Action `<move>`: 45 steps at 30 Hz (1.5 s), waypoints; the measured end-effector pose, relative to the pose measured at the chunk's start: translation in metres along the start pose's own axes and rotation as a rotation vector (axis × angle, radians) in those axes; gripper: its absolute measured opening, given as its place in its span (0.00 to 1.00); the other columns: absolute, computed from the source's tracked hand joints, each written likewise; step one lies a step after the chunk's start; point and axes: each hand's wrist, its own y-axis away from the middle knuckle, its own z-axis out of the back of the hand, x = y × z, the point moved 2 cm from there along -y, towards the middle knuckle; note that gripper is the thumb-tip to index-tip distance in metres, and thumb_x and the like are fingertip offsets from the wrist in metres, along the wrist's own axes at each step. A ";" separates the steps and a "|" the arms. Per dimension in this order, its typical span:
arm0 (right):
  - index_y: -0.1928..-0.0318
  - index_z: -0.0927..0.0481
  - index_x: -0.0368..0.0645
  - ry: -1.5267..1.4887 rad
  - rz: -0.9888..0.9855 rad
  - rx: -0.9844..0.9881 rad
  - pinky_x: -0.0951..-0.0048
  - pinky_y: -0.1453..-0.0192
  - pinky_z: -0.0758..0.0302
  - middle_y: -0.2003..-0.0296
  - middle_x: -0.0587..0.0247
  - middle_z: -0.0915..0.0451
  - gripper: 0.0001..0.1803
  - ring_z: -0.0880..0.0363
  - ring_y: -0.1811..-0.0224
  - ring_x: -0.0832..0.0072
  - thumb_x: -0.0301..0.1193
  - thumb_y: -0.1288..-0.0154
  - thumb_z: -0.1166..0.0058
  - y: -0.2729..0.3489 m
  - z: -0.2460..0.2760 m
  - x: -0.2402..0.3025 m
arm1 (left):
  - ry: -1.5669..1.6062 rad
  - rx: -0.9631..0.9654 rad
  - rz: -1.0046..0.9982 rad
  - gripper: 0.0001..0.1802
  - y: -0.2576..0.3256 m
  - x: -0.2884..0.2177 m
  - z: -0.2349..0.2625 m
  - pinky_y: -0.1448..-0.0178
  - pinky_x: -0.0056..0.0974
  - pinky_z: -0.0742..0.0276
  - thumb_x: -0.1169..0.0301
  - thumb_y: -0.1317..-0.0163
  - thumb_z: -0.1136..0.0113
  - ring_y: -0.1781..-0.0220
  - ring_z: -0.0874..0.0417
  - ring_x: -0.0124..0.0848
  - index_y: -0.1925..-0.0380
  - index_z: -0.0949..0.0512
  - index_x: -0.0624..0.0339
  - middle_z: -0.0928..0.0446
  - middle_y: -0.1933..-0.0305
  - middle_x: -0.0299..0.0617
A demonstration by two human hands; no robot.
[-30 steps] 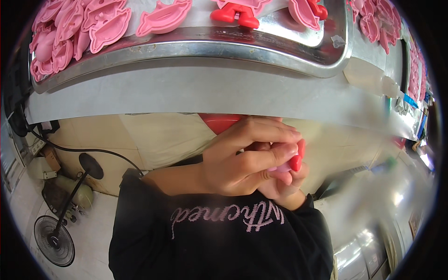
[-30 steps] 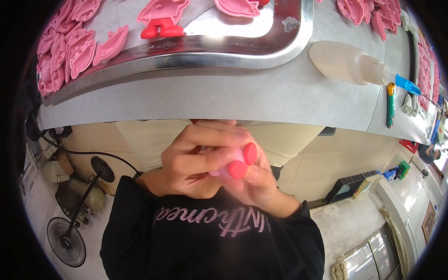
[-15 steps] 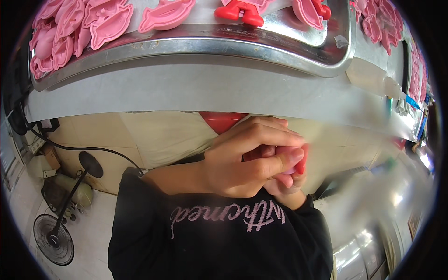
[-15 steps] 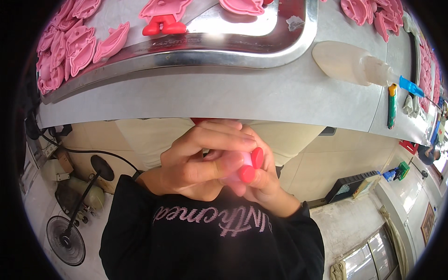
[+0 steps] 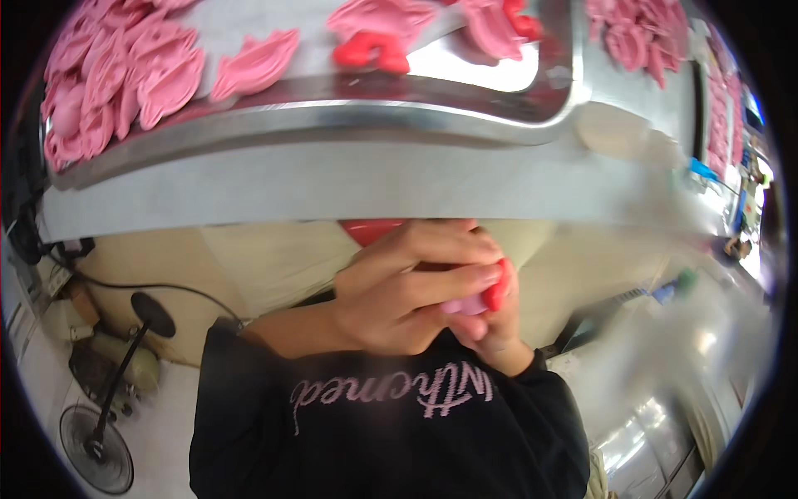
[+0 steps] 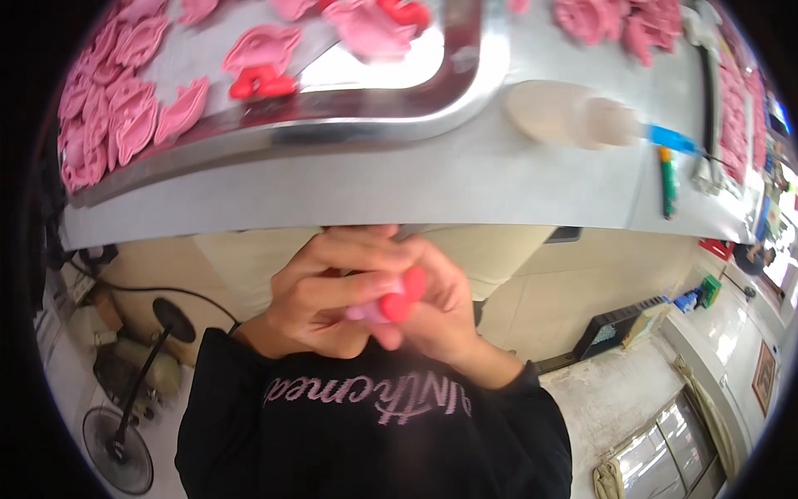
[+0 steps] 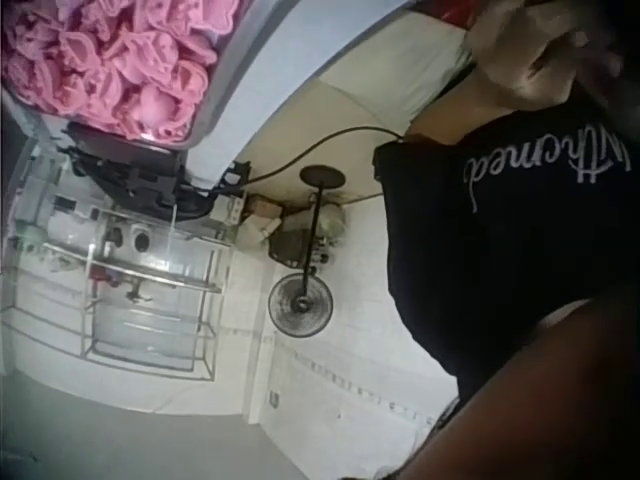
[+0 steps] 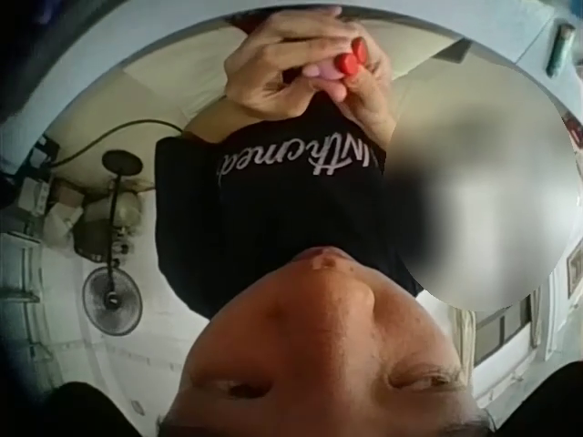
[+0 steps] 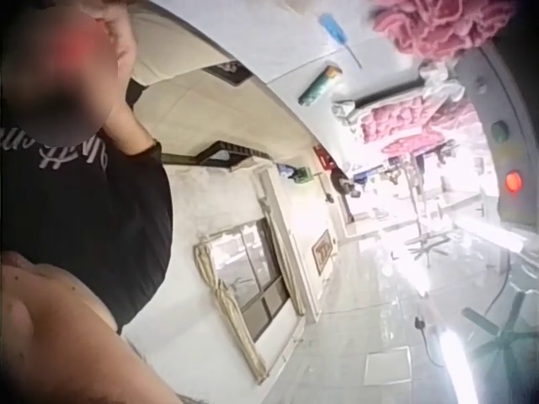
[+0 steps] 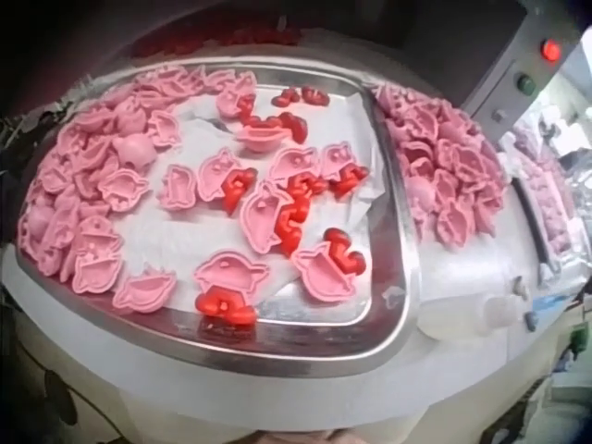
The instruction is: Apply glue to pink plastic toy components and join them together at a factory workbench.
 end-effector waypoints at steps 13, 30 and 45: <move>0.67 0.25 0.34 1.549 1.272 -1.019 0.77 0.63 0.30 0.73 0.62 0.24 0.05 0.26 0.69 0.75 0.24 0.43 0.51 0.020 0.043 0.196 | 0.057 -0.048 0.109 0.14 0.010 -0.008 -0.011 0.50 0.43 0.26 0.86 0.55 0.43 0.63 0.23 0.38 0.65 0.29 0.70 0.27 0.63 0.55; 0.65 0.23 0.33 1.807 1.410 -0.339 0.79 0.68 0.29 0.73 0.61 0.26 0.13 0.29 0.75 0.76 0.20 0.56 0.44 0.039 -0.008 0.121 | -0.015 0.022 0.199 0.21 0.006 -0.001 -0.020 0.55 0.34 0.29 0.86 0.62 0.37 0.58 0.26 0.36 0.63 0.27 0.71 0.29 0.60 0.50; 0.72 0.19 0.38 1.699 0.971 0.191 0.81 0.79 0.31 0.76 0.65 0.27 0.18 0.29 0.77 0.77 0.18 0.74 0.41 0.023 -0.019 0.064 | -0.112 0.129 -0.018 0.19 0.006 0.000 -0.014 0.56 0.38 0.25 0.86 0.63 0.39 0.65 0.23 0.38 0.65 0.25 0.72 0.26 0.63 0.53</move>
